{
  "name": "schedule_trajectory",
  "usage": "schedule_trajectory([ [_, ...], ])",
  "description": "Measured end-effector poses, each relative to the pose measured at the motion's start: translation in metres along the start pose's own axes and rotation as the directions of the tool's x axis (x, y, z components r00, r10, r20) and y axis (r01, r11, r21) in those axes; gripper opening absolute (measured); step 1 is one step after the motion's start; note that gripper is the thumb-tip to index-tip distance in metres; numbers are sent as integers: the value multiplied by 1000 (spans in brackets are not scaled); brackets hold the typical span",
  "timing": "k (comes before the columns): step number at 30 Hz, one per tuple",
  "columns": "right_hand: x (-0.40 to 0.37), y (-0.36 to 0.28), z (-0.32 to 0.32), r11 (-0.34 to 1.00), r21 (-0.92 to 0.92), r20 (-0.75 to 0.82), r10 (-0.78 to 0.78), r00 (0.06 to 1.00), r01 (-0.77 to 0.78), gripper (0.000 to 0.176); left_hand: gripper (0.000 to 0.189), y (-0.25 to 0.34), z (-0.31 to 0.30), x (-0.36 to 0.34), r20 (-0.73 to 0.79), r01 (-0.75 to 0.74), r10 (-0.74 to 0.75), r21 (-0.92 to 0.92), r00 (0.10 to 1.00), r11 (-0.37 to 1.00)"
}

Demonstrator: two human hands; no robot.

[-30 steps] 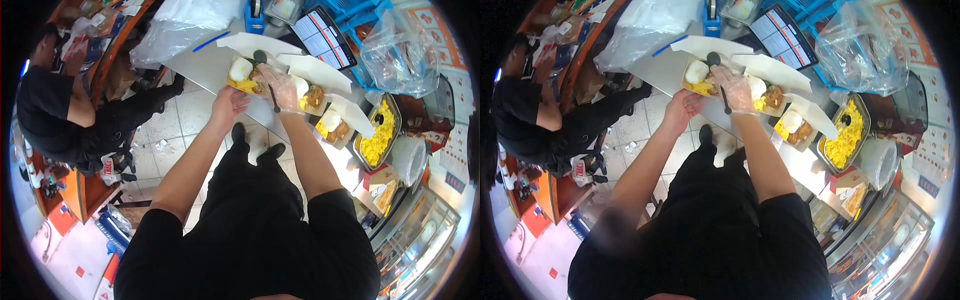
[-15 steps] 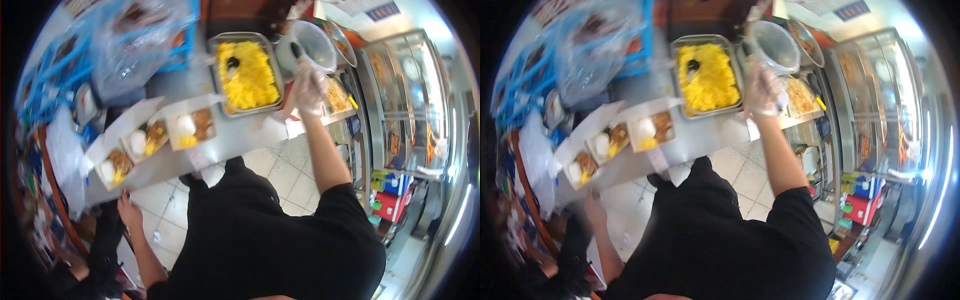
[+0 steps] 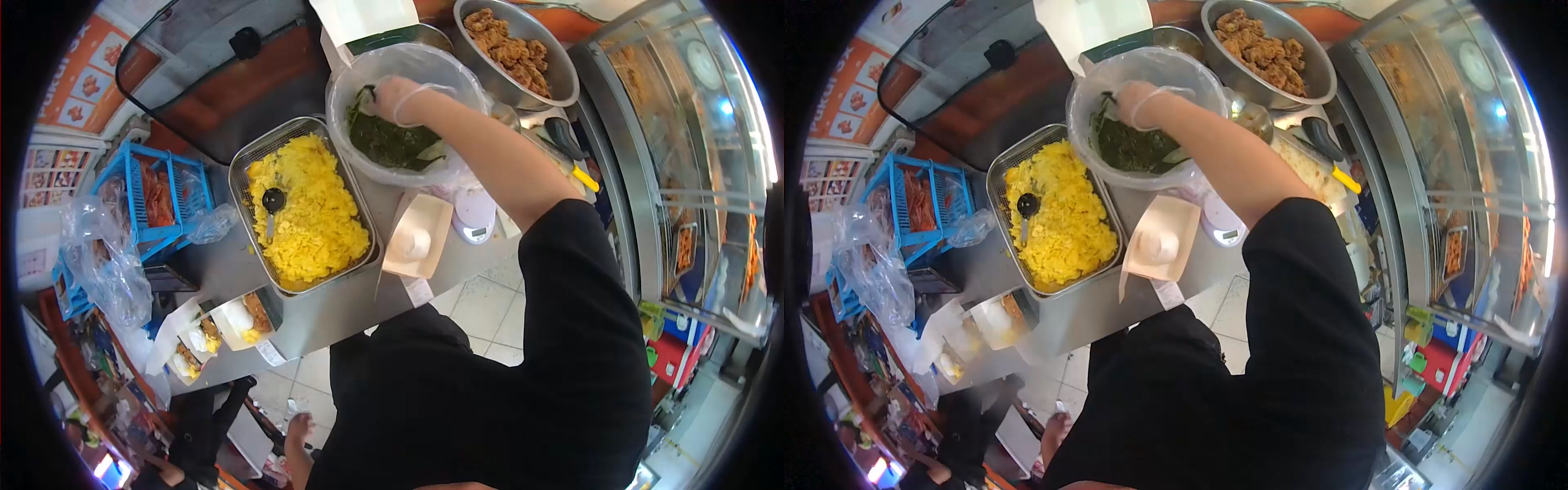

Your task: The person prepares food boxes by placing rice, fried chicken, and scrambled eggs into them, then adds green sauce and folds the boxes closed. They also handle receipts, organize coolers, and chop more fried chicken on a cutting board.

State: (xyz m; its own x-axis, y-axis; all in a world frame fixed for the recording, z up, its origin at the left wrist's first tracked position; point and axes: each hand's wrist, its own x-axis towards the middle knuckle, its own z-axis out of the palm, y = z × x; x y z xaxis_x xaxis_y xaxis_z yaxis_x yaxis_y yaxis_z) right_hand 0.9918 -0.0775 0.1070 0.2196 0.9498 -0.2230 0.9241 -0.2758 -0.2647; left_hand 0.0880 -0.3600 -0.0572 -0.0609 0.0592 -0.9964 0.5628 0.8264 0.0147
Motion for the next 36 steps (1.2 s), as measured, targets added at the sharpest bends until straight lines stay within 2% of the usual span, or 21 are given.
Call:
schedule_trajectory([
  [1,4,0,8,998,21,43,-65,997,64,38,28,17,20,-10,-109,-272,332,371,937,888],
  [2,6,0,14,991,45,84,-128,988,125,36,28,47,48,-23,-77,-409,637,706,767,578],
  [3,5,-2,19,989,58,89,-139,986,134,36,28,73,76,-42,-91,-395,629,707,772,587],
  [5,7,-7,26,980,15,189,-197,962,198,31,29,116,126,-71,-368,-559,711,444,599,701],
  [10,10,-8,29,955,-112,251,-241,938,275,27,31,132,166,-82,-328,-465,637,469,698,751],
  [13,27,-10,44,962,-136,482,-146,864,238,27,33,113,168,-72,-326,-393,573,475,752,787],
  [15,29,-16,40,999,32,471,-18,882,4,27,34,74,164,-50,-342,-356,486,379,804,854],
  [19,44,5,65,908,380,417,2,909,-176,25,36,9,147,-29,-340,-264,295,137,893,955],
  [21,9,-15,4,349,772,485,215,848,-530,21,36,-9,144,-26,-291,-294,359,244,887,924],
  [24,-15,-8,-20,28,906,404,244,881,-423,22,36,-13,153,-31,-346,-236,206,-46,915,971],
  [26,-41,-11,-41,-24,924,371,302,878,-382,24,35,-14,153,-32,-127,-426,557,513,821,745],
  [27,-50,-7,-41,7,943,309,345,886,-331,25,33,-18,148,-20,-63,-425,600,646,798,634],
  [28,-60,-3,-39,36,959,247,385,889,-282,26,32,-24,134,0,209,-428,681,888,702,168],
  [29,-70,0,-41,-63,975,222,365,904,-214,28,33,2,143,-12,-35,-252,455,794,890,554],
  [30,-76,14,-31,-143,983,159,347,924,-116,29,37,8,137,-2,-175,-154,313,592,934,791],
  [31,-86,19,-28,-134,991,54,308,950,-13,30,39,4,124,16,-164,-205,321,491,933,847],
  [32,-108,5,-38,-135,988,-32,325,945,80,28,40,-13,94,56,82,-308,557,894,827,325],
  [33,-114,17,-34,-173,979,-62,243,968,106,27,41,-12,83,64,-120,-307,578,750,807,585],
  [34,-131,-22,-46,-97,990,-50,453,890,105,27,43,26,78,34,-76,-264,611,855,788,446],
  [35,-145,-36,-49,-156,980,-56,387,920,125,28,41,57,87,-10,-386,-352,643,597,661,721],
  [36,-151,-32,-42,-184,971,-97,271,958,150,29,37,71,77,-18,-424,-375,597,499,681,782],
])
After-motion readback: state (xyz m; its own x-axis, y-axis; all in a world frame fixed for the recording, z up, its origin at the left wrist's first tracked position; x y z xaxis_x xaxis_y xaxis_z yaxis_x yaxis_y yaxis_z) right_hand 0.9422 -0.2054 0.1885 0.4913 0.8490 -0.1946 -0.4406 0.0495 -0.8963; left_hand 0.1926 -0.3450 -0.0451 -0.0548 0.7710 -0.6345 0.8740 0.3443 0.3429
